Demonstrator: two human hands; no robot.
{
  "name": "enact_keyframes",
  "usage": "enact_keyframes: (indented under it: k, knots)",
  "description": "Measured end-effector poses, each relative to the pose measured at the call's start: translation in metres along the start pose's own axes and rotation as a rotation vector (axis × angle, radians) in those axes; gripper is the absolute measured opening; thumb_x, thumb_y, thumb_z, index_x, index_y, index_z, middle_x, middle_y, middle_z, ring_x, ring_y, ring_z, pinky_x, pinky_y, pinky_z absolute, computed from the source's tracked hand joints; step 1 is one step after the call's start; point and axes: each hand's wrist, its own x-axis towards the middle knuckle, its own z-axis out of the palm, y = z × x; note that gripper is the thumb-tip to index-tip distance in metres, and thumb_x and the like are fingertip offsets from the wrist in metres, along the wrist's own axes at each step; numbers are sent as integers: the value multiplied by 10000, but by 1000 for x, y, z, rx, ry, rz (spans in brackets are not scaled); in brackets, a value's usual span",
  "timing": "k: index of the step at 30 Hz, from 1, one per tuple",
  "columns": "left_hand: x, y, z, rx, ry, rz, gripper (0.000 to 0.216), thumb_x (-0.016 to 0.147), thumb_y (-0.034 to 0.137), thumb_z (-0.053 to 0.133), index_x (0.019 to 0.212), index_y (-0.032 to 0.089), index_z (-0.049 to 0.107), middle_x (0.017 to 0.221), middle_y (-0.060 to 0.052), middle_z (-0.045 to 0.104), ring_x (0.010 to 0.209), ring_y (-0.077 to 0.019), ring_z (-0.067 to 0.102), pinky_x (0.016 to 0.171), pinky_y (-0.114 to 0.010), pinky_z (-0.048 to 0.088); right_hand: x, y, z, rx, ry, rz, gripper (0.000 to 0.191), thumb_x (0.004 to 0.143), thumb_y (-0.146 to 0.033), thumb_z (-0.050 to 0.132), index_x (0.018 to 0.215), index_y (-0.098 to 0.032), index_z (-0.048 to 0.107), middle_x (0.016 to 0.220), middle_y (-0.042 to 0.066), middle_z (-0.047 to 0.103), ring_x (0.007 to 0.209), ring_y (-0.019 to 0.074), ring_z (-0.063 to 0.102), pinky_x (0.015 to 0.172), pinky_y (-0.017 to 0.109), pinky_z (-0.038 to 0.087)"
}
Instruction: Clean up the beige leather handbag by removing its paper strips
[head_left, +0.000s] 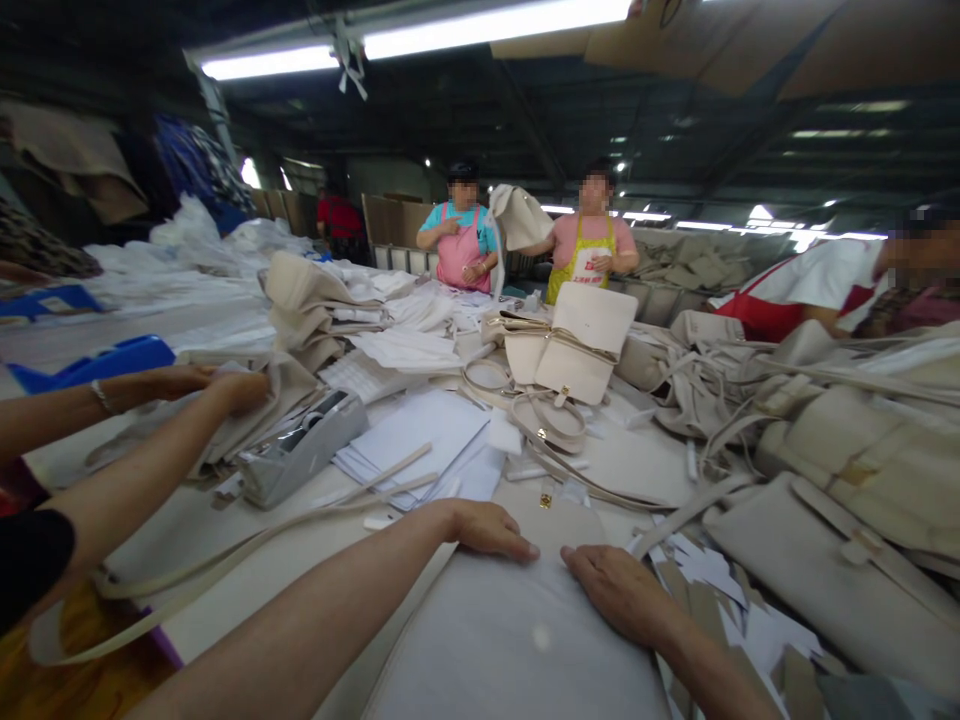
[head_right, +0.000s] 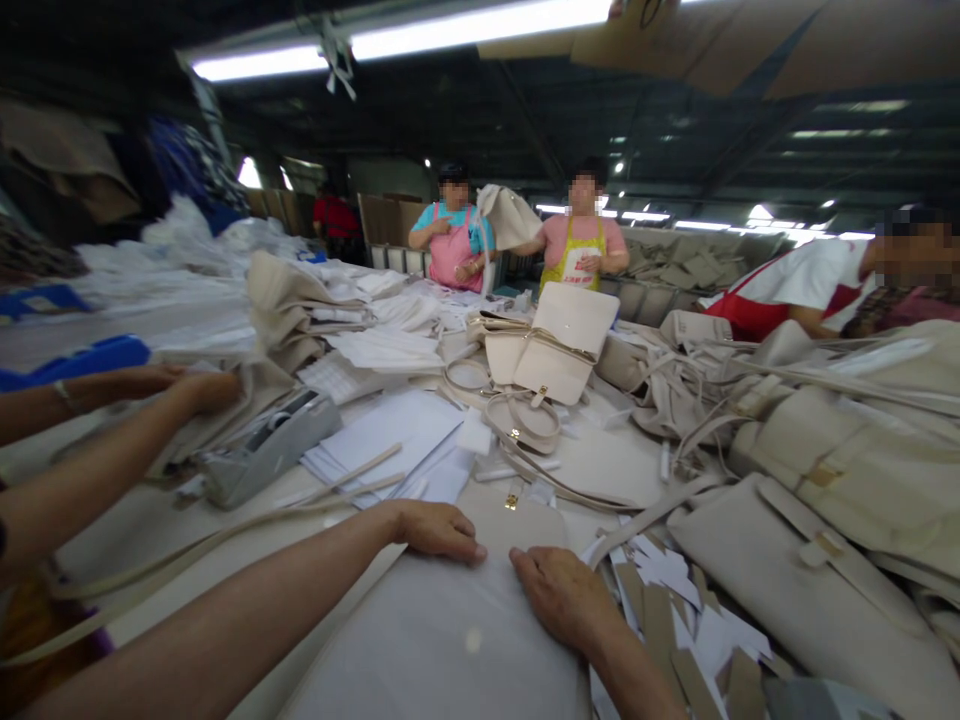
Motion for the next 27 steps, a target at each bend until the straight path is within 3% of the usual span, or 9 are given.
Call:
enact_keyframes:
  k: [5,9,14,20,27]
  knots:
    - [6,-8,5,59,53,22,594,762,676,379,920,173,653,953,-54,659,900,-212,584,737,-270,443,6,14,0,29,-51,-17,528,908,-441,169,812,-182,620,900,89,680,887,189,603,812,286,404]
    - [7,-9,3,54,48,15,618,750,694,380,948,176,654,1000,-69,664,943,-230,585,772,-278,438,5,20,-2,-42,-69,55,534,887,-490,209,847,-171,636,933,127,675,900,236,602,817,337,396]
    - [4,-6,6,74,74,14,667,740,723,356,958,167,652,1028,-92,662,961,-243,585,802,-290,431,4,27,3,72,-92,54,503,876,-481,255,793,-168,640,927,126,680,902,236,603,832,342,394]
    - [-2,-4,14,103,184,6,679,763,718,305,935,158,648,992,-120,668,901,-249,599,743,-299,431,-3,35,10,173,-12,67,485,885,-445,203,770,-198,605,913,99,675,910,220,587,808,328,410]
    - [-3,-2,16,126,218,29,664,781,704,284,907,158,643,990,-129,665,896,-250,597,745,-313,423,-9,50,22,245,102,82,439,878,-449,188,738,-226,538,851,64,655,864,203,586,841,339,408]
